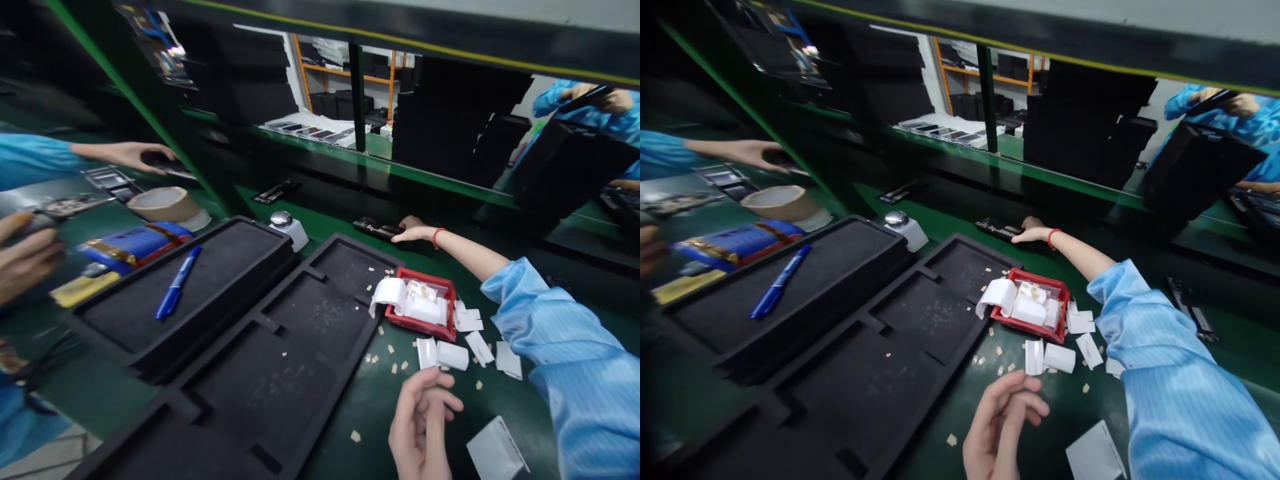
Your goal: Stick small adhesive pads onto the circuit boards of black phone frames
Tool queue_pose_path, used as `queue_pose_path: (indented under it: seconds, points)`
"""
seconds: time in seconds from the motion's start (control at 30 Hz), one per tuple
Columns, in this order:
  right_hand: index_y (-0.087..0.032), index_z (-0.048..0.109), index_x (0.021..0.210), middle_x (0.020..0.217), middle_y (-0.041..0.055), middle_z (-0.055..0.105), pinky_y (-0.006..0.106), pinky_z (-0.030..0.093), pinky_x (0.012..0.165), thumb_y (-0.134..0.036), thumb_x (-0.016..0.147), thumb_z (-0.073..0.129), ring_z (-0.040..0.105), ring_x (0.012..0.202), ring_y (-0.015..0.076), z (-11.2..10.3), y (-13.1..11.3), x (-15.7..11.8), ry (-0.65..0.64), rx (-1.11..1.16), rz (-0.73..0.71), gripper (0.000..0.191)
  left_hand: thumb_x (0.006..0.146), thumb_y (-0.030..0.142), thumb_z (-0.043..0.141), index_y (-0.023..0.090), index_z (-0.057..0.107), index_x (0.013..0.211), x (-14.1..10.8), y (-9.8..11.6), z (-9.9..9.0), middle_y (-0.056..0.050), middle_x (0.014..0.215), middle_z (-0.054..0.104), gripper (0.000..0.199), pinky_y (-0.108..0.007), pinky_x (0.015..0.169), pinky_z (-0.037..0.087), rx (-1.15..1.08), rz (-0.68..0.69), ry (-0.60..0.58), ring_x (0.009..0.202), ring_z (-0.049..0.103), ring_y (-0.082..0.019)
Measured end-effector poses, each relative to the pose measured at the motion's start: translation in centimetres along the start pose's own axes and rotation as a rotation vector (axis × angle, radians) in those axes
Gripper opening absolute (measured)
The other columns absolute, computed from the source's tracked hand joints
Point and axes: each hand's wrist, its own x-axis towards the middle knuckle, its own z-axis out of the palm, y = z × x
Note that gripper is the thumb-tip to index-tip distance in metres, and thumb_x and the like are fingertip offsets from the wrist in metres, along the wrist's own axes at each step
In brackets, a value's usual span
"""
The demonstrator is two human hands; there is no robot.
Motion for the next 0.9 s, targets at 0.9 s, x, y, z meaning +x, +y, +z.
queue_pose_path:
  seconds: [0.9]
  points:
    - [-0.027, 0.066, 0.116, 0.14, 0.011, 0.054, 0.048, 0.046, 0.114, -0.032, 0.08, 0.081, 0.055, 0.134, 0.028, 8.6, 3.1, -45.4, 0.733, 0.534, -0.127, 0.04, 0.084, 0.052, 0.078, 0.02, 0.053, 0.142, 0.4, -1.1, -0.5, -0.014, 0.133, 0.068, 0.071, -0.036, 0.107, 0.053, 0.323, -0.086, -0.604, 0.128, 0.063, -0.029]
